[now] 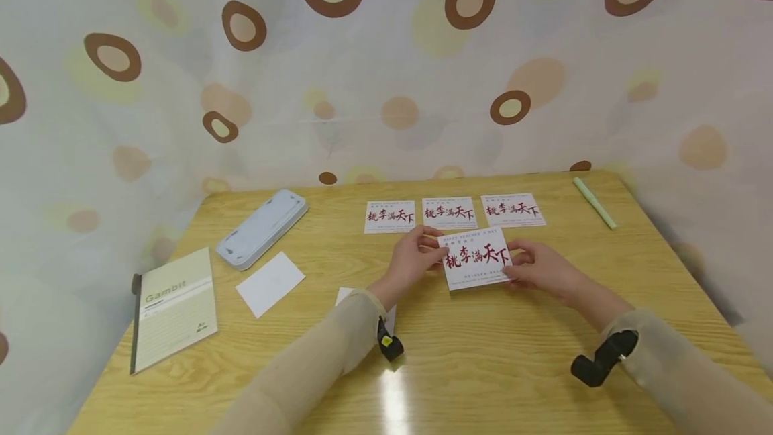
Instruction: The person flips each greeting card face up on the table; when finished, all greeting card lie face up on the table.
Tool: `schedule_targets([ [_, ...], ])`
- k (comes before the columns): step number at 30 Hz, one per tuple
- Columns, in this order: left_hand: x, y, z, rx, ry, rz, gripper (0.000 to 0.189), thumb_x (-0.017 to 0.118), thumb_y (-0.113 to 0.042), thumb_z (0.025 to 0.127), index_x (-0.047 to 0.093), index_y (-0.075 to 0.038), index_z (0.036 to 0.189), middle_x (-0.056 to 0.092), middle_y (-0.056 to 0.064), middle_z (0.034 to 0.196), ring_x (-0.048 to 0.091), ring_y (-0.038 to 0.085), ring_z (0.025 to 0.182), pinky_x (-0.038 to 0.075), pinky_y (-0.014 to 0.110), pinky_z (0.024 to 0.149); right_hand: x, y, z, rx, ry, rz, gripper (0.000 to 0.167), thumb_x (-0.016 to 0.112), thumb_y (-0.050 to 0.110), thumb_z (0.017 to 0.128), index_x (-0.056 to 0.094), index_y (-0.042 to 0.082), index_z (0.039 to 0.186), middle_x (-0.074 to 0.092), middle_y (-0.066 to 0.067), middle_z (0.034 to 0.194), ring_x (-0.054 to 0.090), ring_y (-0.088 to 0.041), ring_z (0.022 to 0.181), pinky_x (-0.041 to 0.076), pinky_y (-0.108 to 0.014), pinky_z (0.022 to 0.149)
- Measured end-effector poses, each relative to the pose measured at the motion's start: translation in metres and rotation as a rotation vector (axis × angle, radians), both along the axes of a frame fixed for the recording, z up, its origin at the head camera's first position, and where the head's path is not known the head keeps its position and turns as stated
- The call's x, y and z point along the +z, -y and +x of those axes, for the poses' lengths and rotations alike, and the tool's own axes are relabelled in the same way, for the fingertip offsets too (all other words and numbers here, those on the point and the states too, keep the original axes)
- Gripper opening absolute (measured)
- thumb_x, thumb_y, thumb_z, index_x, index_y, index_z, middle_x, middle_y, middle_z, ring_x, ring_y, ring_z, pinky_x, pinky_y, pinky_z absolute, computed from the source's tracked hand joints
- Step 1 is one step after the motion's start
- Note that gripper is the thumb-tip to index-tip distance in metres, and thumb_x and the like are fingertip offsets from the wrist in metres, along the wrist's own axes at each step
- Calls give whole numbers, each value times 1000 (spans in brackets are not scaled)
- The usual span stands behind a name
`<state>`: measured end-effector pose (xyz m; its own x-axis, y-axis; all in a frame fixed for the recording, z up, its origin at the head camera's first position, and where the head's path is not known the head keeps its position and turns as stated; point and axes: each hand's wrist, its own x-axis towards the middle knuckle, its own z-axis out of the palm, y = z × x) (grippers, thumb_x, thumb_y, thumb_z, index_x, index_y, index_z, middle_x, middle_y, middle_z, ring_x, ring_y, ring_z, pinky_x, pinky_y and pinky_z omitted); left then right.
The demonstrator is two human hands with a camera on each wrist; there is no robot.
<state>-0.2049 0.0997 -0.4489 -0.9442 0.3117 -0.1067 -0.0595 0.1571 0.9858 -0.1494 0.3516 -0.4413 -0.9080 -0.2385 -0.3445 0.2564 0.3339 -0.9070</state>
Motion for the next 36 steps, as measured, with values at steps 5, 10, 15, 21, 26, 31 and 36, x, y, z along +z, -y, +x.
schedule_targets([
  [5,-4,-6,0,3,5,-2,25,71,-1,88,69,-8,112,63,2,88,68,17,71,62,34,68,-1,-6,2,-38,6,1,64,56,7,100,18,-11,147,61,-6,101,68,-15,86,61,-36,80],
  [10,-9,-15,0,-26,18,21,36,71,2,88,68,-9,122,64,3,90,68,15,72,62,35,71,-2,-13,5,-71,4,4,66,57,6,99,16,-9,148,63,-6,99,69,-17,85,61,-37,79],
  [15,-12,-25,2,-61,6,20,46,70,4,88,63,-10,131,64,4,92,69,17,72,62,34,71,-3,-20,9,-113,-11,30,69,58,7,98,15,-8,149,63,-8,100,69,-18,85,61,-38,79],
  [21,-17,-36,6,-65,26,25,54,69,6,88,59,-12,137,63,3,91,67,15,71,60,28,67,-3,-25,13,-147,-23,76,69,60,6,98,16,-7,150,59,-16,106,70,-20,84,61,-37,77],
  [26,-17,-45,8,-56,33,-9,55,69,5,87,58,-12,139,62,3,94,64,12,72,60,28,68,-2,-29,14,-168,-30,104,67,60,6,97,19,-7,149,56,-21,111,69,-18,85,61,-37,76],
  [31,-17,-54,9,-53,43,-31,57,70,4,87,58,-13,139,62,2,95,62,9,74,60,28,68,-2,-35,14,-178,-44,130,65,60,6,98,21,-9,148,57,-25,114,69,-18,85,61,-38,76],
  [36,-16,-61,10,-58,54,-36,58,69,4,88,56,-14,141,61,1,95,62,9,74,59,26,67,-3,-42,14,-190,-51,157,65,61,7,97,23,-10,147,58,-25,113,71,-18,83,61,-38,74],
])
